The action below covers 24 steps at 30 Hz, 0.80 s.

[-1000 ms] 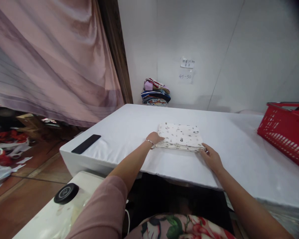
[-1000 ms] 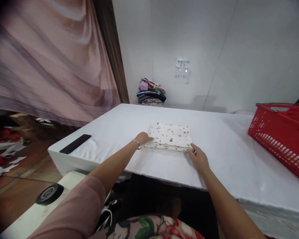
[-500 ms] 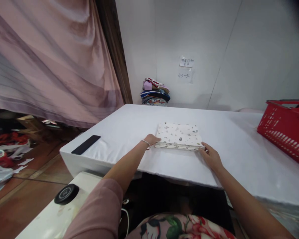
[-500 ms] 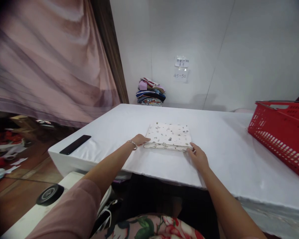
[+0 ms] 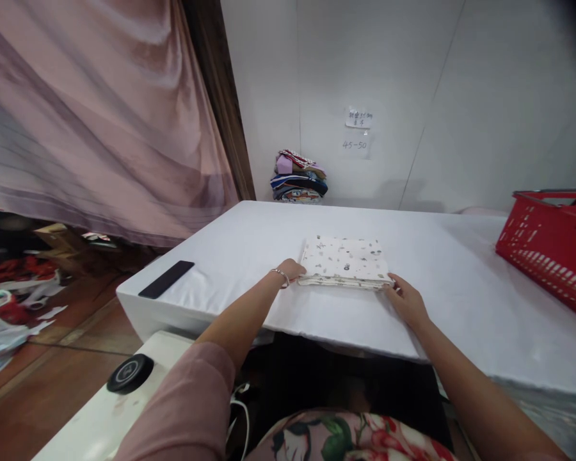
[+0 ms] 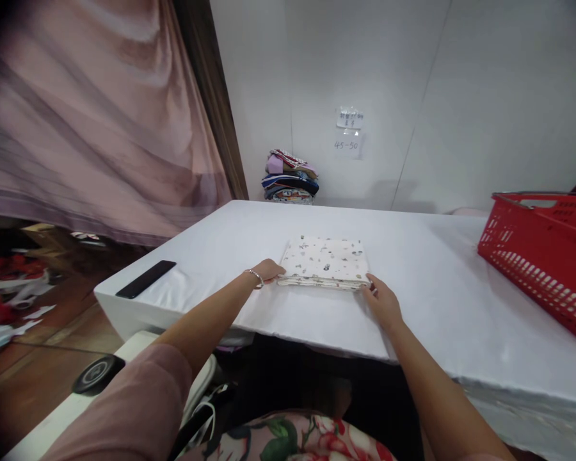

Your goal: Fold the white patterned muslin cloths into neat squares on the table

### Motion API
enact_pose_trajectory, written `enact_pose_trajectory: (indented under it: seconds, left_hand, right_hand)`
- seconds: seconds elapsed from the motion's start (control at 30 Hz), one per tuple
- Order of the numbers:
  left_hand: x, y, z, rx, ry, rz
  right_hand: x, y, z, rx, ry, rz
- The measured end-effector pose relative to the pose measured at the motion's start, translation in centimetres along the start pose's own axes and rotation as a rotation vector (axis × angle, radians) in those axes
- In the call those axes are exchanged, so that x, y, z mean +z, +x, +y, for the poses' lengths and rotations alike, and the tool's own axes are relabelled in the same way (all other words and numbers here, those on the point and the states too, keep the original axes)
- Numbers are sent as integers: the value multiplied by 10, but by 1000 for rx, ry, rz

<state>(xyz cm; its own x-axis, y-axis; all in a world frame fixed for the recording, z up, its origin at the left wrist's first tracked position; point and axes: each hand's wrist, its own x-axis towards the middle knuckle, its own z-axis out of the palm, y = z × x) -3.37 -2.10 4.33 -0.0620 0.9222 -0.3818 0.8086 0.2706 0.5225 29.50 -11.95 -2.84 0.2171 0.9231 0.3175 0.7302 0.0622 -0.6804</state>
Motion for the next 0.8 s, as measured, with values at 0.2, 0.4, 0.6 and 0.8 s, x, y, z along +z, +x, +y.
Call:
enact_pose_trajectory:
  seconds: [0.2,0.4,0.6,0.8]
  left_hand:
    - [4,5,-4,-29,-38,19]
    - [7,6,-2,-39,-80,31]
    - [3,-4,4,-32,-149,21]
    - [-2,-6,-1,-36,-192,-7]
  right_hand:
    - [1,1,2,8,7,5]
    - [2,1,3,17,3,-1]
    - [0,0,1,16,-2,-4]
    - [0,-1,1,9,15,-3]
